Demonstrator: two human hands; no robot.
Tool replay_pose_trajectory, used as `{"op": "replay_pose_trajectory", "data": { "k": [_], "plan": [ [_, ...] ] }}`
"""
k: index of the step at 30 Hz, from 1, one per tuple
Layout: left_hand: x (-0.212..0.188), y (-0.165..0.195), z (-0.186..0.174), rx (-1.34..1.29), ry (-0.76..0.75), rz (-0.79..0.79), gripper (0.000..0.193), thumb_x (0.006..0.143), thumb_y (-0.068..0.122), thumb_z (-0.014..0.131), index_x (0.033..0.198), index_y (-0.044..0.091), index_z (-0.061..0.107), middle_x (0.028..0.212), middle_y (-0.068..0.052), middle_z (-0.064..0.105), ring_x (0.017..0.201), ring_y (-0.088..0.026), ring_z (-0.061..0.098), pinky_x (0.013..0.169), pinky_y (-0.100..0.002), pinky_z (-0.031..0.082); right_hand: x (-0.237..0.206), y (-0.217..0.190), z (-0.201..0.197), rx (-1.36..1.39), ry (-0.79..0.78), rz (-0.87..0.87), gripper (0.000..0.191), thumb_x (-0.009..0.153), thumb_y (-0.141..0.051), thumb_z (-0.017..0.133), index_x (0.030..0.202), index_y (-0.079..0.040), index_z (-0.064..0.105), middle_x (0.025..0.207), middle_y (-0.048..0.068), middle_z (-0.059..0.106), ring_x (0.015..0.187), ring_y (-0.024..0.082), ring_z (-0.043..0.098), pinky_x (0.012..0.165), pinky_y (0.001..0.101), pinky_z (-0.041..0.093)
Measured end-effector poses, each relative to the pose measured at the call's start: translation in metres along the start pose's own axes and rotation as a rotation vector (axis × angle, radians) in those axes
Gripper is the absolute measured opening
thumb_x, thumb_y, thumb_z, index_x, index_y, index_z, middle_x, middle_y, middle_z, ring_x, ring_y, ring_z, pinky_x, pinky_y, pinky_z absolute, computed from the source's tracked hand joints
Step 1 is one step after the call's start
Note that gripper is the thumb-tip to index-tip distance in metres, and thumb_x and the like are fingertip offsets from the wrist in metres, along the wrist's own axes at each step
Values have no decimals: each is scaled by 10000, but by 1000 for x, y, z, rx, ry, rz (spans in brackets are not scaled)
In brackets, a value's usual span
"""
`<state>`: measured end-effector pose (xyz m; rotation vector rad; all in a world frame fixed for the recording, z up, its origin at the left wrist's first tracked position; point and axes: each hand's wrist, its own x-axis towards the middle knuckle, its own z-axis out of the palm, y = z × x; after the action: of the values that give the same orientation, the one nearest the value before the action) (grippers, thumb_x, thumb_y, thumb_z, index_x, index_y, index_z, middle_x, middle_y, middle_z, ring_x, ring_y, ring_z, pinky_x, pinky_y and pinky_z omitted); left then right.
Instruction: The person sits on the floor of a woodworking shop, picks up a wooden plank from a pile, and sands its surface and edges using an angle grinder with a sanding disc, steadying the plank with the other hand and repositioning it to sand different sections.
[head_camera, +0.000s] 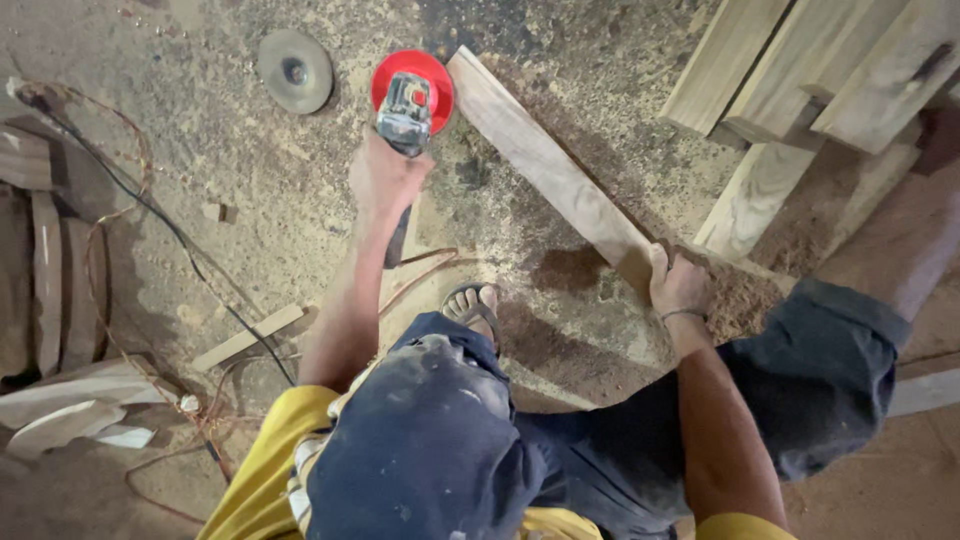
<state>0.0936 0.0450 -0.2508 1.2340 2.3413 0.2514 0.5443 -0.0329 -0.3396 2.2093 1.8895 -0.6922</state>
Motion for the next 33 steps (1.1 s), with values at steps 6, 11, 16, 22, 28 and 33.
{"op": "replay_pose_trajectory", "data": {
  "k": [6, 11, 16, 22, 28, 33],
  "plan": [
    [-39, 19, 41, -88, -149, -39, 632, 657, 261, 823, 1141, -41, 552, 960, -205, 724, 845, -340, 754, 738, -432, 616, 3, 2, 1, 6, 56, -46, 643, 1072, -585, 441, 983, -28, 751, 898, 290, 710, 833, 506, 683, 768, 606, 538],
    [-93, 41, 70, 93, -404, 10, 622, 719, 316, 816, 1176, -17, 555, 959, -214, 726, 900, -368, 732, 792, -470, 592, 3, -1, -2, -22, 17, -26, 644, 1081, -590, 440, 981, -41, 762, 857, 296, 705, 816, 510, 678, 757, 607, 535],
    [-102, 52, 55, 204, -563, 120, 597, 782, 330, 780, 1225, -3, 555, 987, -220, 726, 928, -381, 725, 823, -483, 581, 0, -7, -8, 4, 21, -26, 636, 1080, -576, 430, 979, -46, 767, 851, 280, 709, 795, 498, 685, 750, 595, 543],
    [-6, 42, -5, -67, -229, -48, 639, 697, 228, 791, 1229, -16, 534, 981, -132, 737, 833, -245, 761, 714, -363, 631, 2, -6, -6, -12, 4, -3, 671, 1061, -609, 414, 1001, -45, 772, 856, 282, 713, 798, 487, 695, 748, 584, 550],
    [-5, 51, 11, -5, -289, -167, 633, 738, 277, 807, 1205, -36, 516, 932, -122, 718, 761, -246, 745, 652, -375, 623, 9, 0, 1, -50, -31, 27, 701, 1081, -655, 391, 1037, -71, 775, 899, 284, 719, 836, 480, 700, 748, 576, 556],
    [-59, 61, 48, -20, -374, 80, 618, 698, 231, 780, 1182, -74, 546, 922, -211, 731, 821, -343, 754, 734, -426, 621, 8, -4, -1, -63, -4, 11, 666, 1073, -628, 386, 1021, -81, 761, 894, 281, 712, 801, 492, 693, 695, 594, 550]
  ]
}}
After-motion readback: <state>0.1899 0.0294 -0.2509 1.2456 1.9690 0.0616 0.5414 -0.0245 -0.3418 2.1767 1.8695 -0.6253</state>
